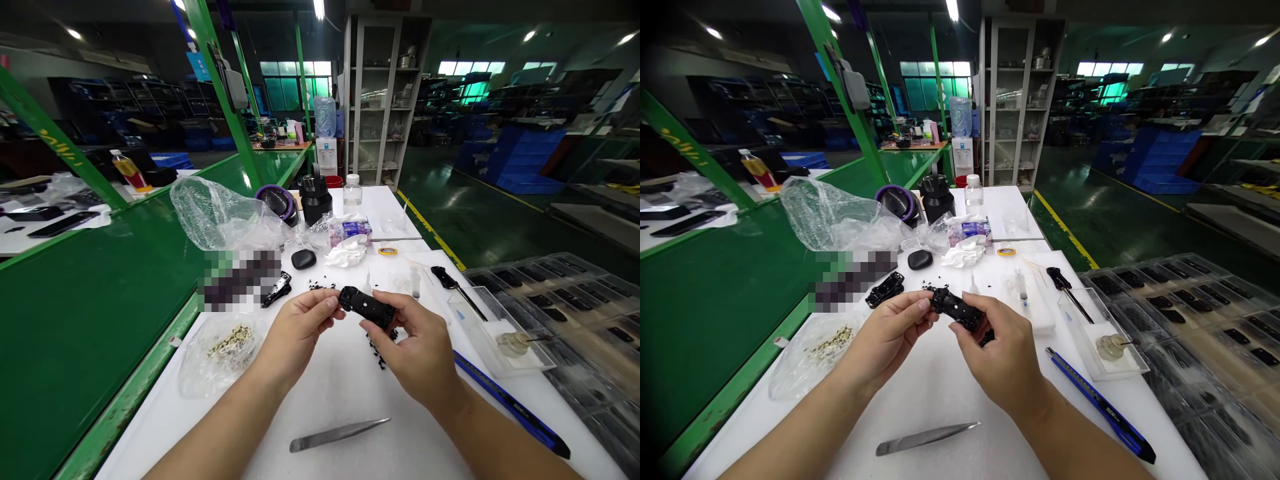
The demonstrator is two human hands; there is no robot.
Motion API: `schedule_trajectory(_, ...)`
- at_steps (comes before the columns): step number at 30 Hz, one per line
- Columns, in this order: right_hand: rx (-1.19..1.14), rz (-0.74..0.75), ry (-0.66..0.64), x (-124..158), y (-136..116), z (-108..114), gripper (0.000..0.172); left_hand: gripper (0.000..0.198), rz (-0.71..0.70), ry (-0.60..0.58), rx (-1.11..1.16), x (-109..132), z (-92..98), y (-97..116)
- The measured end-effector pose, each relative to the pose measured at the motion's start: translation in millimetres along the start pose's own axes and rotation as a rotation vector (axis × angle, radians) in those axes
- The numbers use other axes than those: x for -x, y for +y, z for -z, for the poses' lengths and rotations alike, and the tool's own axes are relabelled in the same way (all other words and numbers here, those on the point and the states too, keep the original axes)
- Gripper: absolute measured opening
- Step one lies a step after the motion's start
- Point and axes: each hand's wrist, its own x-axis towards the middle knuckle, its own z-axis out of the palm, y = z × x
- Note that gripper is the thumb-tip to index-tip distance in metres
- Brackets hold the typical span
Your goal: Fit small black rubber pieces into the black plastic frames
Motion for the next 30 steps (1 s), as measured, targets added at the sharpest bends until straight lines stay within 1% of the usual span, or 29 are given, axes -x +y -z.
schedule_trajectory(10,0.058,0.082,0.014,1.0,-3.6,0.1,0.034,0.017,-0.056,0.068,-0.101,-0.3,-0.4,-2.6)
schedule_trajectory(13,0.048,0.091,0.01,1.0,-4.3,-0.2,0.034,0.015,-0.057,0.067,-0.09,-0.9,-0.9,-3.0)
schedule_trajectory(18,0.0,0.038,-0.016,2.5,-5.2,1.9,0.033,0.018,-0.007,0.002,0.049,-1.5,-0.9,-1.7)
schedule_trajectory(21,-0.045,-0.019,-0.034,3.9,-3.5,1.8,0.034,0.022,0.025,-0.036,0.075,-1.2,-0.5,0.6)
schedule_trajectory(24,-0.097,-0.082,-0.082,1.8,-1.8,-2.7,0.034,0.022,0.037,-0.028,0.087,-1.3,-0.2,2.6)
schedule_trajectory(26,-0.075,-0.086,-0.144,-2.4,-4.8,-3.4,0.039,0.023,0.055,0.009,0.105,-1.5,0.0,3.5)
schedule_trajectory(28,0.011,-0.037,-0.171,-5.8,-13.6,5.4,0.055,0.024,0.085,0.031,0.113,-1.7,0.4,4.2)
schedule_trajectory(29,0.063,0.0,-0.148,-5.5,-19.7,15.3,0.062,0.024,0.103,0.033,0.108,-1.9,0.7,4.6)
schedule_trajectory(30,0.113,0.027,-0.083,-3.2,-26.3,29.1,0.064,0.024,0.122,0.032,0.097,-2.3,1.0,4.9)
